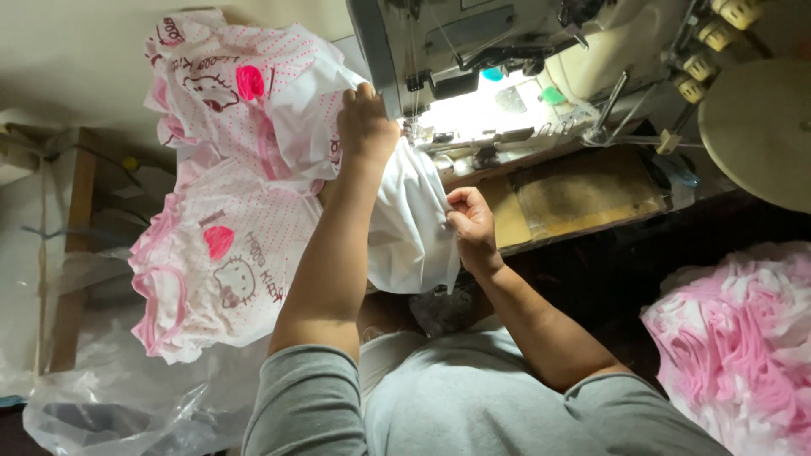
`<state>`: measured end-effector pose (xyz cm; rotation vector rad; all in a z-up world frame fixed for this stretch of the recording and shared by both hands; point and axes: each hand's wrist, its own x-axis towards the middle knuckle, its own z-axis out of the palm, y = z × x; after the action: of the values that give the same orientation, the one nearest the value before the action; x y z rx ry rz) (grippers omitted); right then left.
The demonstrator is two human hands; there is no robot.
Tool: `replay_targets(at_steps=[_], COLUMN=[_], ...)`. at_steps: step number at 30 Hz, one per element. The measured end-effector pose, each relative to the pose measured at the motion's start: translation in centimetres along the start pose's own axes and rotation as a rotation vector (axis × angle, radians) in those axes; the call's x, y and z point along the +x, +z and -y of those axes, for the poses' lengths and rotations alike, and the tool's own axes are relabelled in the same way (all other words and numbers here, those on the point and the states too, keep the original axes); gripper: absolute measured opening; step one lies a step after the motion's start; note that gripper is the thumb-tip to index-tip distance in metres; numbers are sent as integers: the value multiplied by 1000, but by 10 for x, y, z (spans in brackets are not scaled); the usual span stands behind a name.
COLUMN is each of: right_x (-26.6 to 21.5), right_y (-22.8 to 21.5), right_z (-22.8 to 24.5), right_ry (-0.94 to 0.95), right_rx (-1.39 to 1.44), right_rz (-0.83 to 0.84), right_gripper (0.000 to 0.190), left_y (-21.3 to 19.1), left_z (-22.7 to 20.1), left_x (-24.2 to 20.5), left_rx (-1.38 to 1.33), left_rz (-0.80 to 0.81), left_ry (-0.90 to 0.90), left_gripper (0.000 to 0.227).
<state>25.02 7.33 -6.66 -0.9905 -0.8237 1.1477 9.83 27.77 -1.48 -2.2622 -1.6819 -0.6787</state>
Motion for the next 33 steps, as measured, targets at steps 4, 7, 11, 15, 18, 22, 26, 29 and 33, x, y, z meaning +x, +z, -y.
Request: replay_targets(at_steps=[4, 7, 11, 15, 18, 22, 26, 29, 33], right_x=[4, 3, 12, 14, 14, 7, 7, 5, -5], right_y=[5, 4, -10, -13, -17, -12, -17, -13, -5], right_z=[1, 0, -11, -12, -16, -11, -24, -18, 0], right_ry=[3, 27, -37, -29, -17, 17, -11, 5, 47], right_rx=[35, -20, -41, 55, 51, 106, 114, 119, 113], right_rz=[-12, -37, -31, -33, -36, -89, -141, -136, -110], right_gripper=[24, 22, 30, 38, 36, 36, 31, 29, 29], left_y=[-3, -11, -83, -91, -54, -143, -93, -101, -127], left_z=[0, 3, -40, -67, -7, -21, 3, 2, -5], left_x=[7, -12, -108, -240, -287, -266, -292, -292, -288], left_rx=[14, -61, -270, -303, -305, -665, -1057, -1511, -1938], left_rz=[51, 182, -404, 93, 286, 403, 369, 280, 261], left_ry=[-62, -183, 104, -19, 2, -228, -422, -522, -645], left_gripper=[28, 47, 66, 83, 51, 34, 31, 23, 19])
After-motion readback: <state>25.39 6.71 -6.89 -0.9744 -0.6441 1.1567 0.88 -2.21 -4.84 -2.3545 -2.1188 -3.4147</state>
